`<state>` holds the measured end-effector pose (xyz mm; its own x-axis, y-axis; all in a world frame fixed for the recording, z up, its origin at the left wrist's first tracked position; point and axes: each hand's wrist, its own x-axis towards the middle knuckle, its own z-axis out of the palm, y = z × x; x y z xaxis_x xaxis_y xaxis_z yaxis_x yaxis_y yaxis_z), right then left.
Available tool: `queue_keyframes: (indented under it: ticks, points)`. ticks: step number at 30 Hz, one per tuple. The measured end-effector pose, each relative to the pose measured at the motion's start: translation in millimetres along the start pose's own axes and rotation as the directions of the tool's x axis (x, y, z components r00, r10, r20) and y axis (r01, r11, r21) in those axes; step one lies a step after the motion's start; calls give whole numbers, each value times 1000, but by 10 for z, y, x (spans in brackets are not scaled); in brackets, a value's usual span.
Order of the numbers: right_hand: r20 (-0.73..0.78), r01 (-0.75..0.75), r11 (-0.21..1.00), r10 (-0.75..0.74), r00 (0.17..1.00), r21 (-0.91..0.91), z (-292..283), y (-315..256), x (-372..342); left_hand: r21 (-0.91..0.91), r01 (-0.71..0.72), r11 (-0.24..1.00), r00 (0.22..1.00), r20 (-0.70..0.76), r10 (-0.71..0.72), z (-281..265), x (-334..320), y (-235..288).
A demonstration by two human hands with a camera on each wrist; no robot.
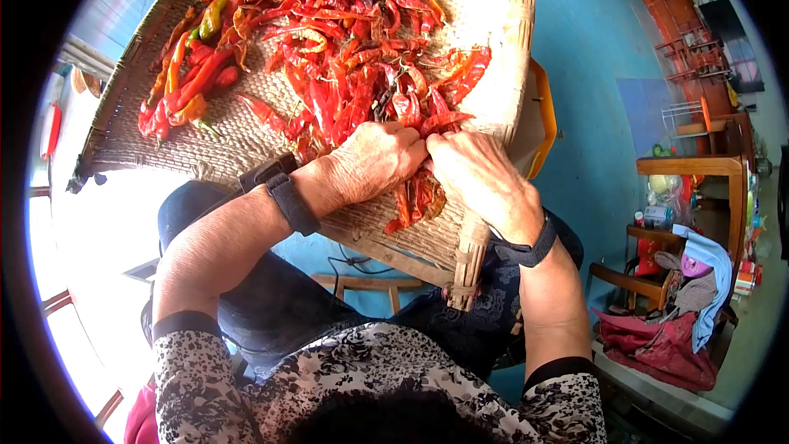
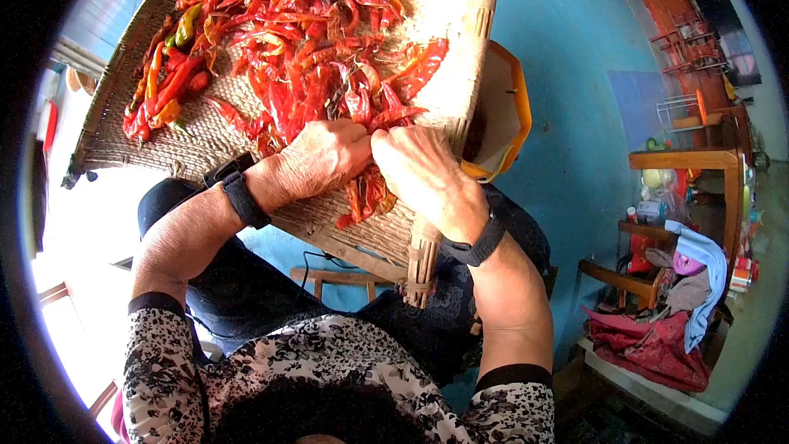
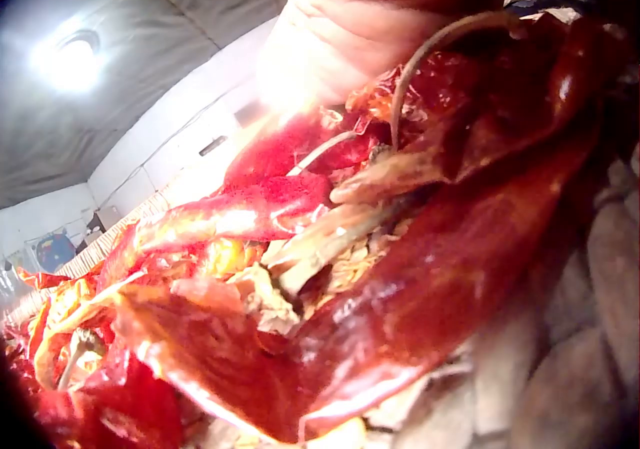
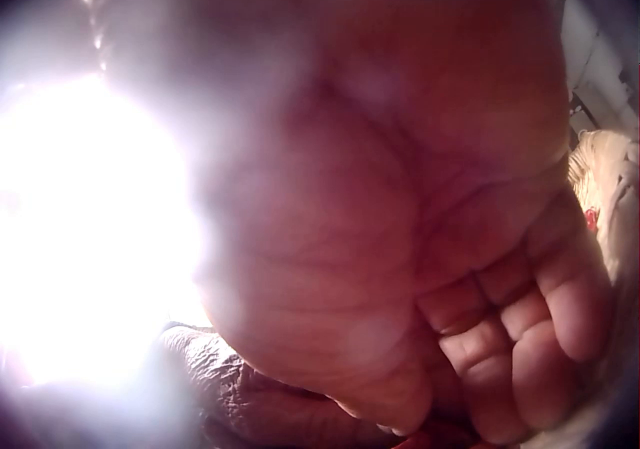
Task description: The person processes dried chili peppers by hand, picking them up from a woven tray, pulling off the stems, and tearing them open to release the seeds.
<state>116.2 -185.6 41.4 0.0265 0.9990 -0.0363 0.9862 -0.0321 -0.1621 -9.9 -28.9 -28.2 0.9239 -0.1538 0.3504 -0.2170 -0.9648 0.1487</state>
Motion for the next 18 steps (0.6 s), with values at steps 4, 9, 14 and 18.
queue_keyframes:
  ticks: [4,9,14,18]
  points:
    - [32,-23,1000,23,999,-4,-14,-23,10,-13,7,1000,1000,6,-7,13,-5,1]
    - [27,-17,1000,17,999,-13,-37,-35,0,-26,8,1000,1000,-25,-8,10,0,5]
    - [-47,24,1000,-25,999,-4,-4,-11,-34,-24,24,999,999,-26,-25,27,6,12]
    - [-80,43,999,-41,996,14,50,20,-51,-27,17,1000,999,-47,-18,38,1,5]
